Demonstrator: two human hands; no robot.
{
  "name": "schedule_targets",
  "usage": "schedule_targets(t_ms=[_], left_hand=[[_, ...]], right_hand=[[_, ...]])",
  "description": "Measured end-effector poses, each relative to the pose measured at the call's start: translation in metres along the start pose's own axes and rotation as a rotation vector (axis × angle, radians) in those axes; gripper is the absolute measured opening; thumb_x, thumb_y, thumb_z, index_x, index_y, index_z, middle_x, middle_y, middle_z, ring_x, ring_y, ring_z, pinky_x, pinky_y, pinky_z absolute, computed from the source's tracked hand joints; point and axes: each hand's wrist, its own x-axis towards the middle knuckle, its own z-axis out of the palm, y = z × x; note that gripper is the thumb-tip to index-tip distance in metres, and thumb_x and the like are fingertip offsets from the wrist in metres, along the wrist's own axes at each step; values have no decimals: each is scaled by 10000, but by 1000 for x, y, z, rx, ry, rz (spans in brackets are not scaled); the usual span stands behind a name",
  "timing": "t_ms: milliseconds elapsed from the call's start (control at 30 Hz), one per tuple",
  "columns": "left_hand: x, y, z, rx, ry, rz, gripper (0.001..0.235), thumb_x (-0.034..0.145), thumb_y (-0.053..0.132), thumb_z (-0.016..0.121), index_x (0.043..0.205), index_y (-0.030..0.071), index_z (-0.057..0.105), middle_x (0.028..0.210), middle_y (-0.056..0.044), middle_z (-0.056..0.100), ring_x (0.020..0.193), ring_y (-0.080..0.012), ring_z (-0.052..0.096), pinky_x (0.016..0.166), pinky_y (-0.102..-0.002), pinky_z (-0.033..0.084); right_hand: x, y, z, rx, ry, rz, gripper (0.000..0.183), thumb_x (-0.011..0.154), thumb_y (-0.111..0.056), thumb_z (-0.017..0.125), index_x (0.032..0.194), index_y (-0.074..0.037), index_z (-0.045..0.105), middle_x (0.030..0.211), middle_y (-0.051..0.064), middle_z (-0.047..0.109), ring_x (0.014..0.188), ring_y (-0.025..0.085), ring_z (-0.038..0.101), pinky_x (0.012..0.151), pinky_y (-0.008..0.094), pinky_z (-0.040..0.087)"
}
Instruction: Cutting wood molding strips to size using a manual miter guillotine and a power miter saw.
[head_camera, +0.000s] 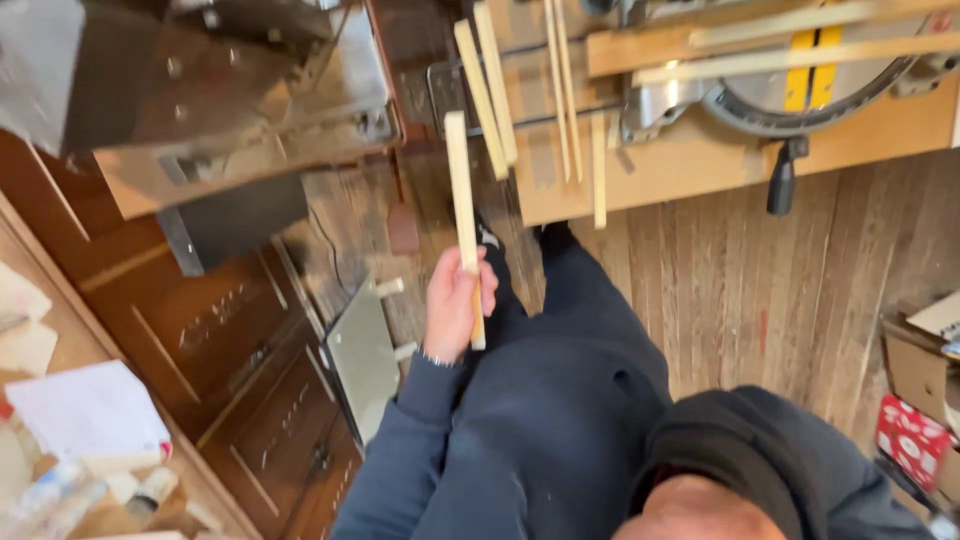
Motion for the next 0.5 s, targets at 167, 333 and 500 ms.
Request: schedule_targets(t_ms=[167, 333, 500], left_hand=[[47, 7, 31, 138, -5, 85, 259, 1059, 84, 450, 1265, -2, 582, 915, -61, 606, 699, -107, 549, 618, -255, 484], [139, -7, 64, 701, 203, 486, 184, 1023, 126, 590, 1093, -24, 669, 1037, -144, 637, 966, -282, 642, 859, -379, 527], [198, 33, 114, 748, 368, 178, 256, 940, 171, 658, 1131, 1, 666, 978, -199, 712, 926, -343, 693, 850, -388, 534]], right_hand=[[10, 37, 15, 150, -102, -130, 212, 954, -76, 647, 776, -22, 545, 715, 94, 466, 590, 229, 492, 577, 354, 366], [109, -28, 41, 302, -186, -227, 181, 978, -55, 617, 818, -10, 545, 748, 82, 459, 612, 207, 488, 601, 334, 359], [116, -9, 36, -178, 128, 43, 421, 759, -139, 865, 559, -88, 499, 534, 51, 424, 422, 245, 449, 415, 384, 306]])
